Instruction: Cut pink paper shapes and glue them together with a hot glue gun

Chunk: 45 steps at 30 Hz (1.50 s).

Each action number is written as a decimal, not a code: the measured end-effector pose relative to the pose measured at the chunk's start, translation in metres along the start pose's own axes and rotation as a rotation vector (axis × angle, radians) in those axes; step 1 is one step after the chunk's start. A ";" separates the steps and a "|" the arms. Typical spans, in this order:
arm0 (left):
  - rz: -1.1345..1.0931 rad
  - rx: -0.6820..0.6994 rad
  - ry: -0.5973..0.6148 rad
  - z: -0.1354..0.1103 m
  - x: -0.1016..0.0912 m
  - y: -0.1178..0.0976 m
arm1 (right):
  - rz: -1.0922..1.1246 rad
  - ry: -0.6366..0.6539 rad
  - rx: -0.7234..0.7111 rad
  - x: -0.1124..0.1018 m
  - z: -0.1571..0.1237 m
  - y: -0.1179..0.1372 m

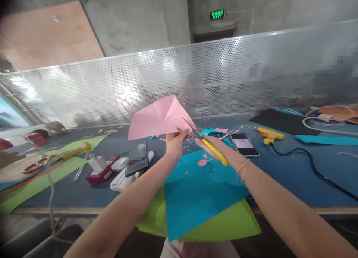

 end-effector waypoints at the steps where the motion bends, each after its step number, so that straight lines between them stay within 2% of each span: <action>1: 0.002 -0.008 0.001 0.000 0.001 0.001 | -0.014 -0.001 -0.010 -0.001 0.000 0.001; 5: 0.003 0.013 0.028 0.002 0.001 0.000 | -0.098 -0.035 0.031 -0.008 0.001 -0.002; 11: 0.108 0.013 0.133 0.010 0.002 0.000 | -0.165 -0.050 0.075 -0.017 0.000 -0.004; 18: 0.202 0.037 0.140 0.008 0.004 -0.006 | -0.170 0.075 0.049 -0.017 -0.006 0.001; 28: 0.219 0.022 0.199 0.005 0.010 -0.008 | -0.253 -0.066 0.023 -0.027 0.010 -0.025; 32: 0.254 -0.003 0.271 0.005 0.014 -0.007 | -0.200 0.043 -0.026 -0.028 0.007 -0.028; 36: 0.239 0.004 0.312 0.002 0.018 -0.010 | -0.189 0.130 -0.084 -0.030 -0.006 -0.014; 41: 0.264 -0.009 0.343 -0.001 0.021 -0.008 | -0.204 0.144 0.062 -0.033 -0.011 -0.018; 45: 0.218 -0.035 0.328 0.000 0.022 -0.004 | -0.163 0.145 0.063 -0.032 -0.008 -0.023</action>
Point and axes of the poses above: each hand's wrist, its own z-axis towards the middle knuckle, its own x-axis out of the palm, y = z × x, the point moved 8 cm from there along z, towards the middle knuckle, and after that the axes turned 11 degrees about y, right-handed, at the moved point
